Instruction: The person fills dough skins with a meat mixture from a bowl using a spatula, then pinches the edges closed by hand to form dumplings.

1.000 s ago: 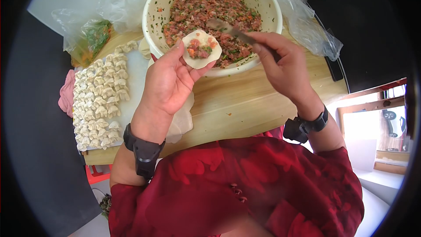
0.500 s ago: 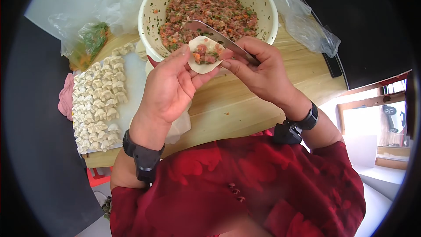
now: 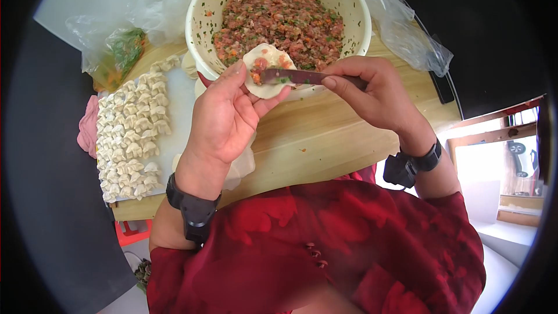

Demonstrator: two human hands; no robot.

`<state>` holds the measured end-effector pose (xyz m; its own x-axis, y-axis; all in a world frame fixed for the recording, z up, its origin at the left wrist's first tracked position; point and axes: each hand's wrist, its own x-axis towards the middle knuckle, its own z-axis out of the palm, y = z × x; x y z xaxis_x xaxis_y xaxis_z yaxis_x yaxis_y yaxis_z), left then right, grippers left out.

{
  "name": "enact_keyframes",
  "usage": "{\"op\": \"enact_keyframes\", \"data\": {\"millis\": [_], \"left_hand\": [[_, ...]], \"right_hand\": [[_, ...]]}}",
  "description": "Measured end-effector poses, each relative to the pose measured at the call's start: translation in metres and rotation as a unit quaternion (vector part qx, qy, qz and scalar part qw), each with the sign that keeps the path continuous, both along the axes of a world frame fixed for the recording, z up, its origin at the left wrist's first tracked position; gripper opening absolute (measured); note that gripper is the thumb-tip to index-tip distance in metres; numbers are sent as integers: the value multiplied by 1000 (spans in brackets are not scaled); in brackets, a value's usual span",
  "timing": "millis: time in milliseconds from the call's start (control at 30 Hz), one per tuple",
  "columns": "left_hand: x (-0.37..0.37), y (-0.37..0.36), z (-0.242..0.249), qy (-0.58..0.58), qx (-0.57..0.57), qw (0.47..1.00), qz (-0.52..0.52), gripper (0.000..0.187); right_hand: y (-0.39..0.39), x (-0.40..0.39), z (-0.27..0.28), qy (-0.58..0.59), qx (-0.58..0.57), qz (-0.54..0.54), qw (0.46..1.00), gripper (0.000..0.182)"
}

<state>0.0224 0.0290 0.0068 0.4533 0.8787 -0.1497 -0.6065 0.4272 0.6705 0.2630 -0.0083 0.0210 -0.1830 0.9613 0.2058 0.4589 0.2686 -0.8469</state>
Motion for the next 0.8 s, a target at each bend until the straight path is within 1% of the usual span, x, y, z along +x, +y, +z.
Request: {"op": "enact_keyframes", "data": {"millis": [133,200,233,300,333,367,400,433,500,533,600,633,700,733,800], "left_hand": [[-1,0,0,-3,5,1000,0,41],[0,-1,0,6,3,1000,8,41],[0,-1,0,6,3,1000,8,41],[0,-1,1,14,0,1000,10,41],[0,-1,1,13,-1,1000,10,41],[0,0,2,9,2,1000,4,41],[1,0,2,5,5,1000,-3,40],[1,0,1,4,5,1000,-6,40],[1,0,-3,-69,5,996,-56,37],[4,-2,-1,-70,6,996,-58,37],[7,-6,3,45,33,998,-40,34],[4,-5,0,46,33,998,-38,34],[-1,-3,-6,47,36,998,-27,31],[-1,-4,-5,48,36,998,-27,31],[4,-11,1,59,35,996,-52,34]], "right_hand": [[9,2,-10,6,1,-9,1000,17],[9,0,-9,27,-82,-5,996,18],[9,1,-11,27,-81,-5,996,18],[9,4,-16,83,-56,-3,995,13],[9,2,-16,83,-56,-3,995,13],[7,-1,-14,126,-20,16,992,11],[5,-5,-11,169,17,34,985,14],[2,-8,-8,168,18,32,985,14],[-5,-17,-2,28,63,39,997,22],[-5,-23,-4,27,64,37,997,22],[-3,-34,-14,27,139,42,989,24],[-2,-34,-15,29,139,43,989,24],[2,-34,-17,17,194,72,978,20],[3,-34,-17,18,195,72,978,20],[4,-34,-15,36,189,59,980,14]]}}
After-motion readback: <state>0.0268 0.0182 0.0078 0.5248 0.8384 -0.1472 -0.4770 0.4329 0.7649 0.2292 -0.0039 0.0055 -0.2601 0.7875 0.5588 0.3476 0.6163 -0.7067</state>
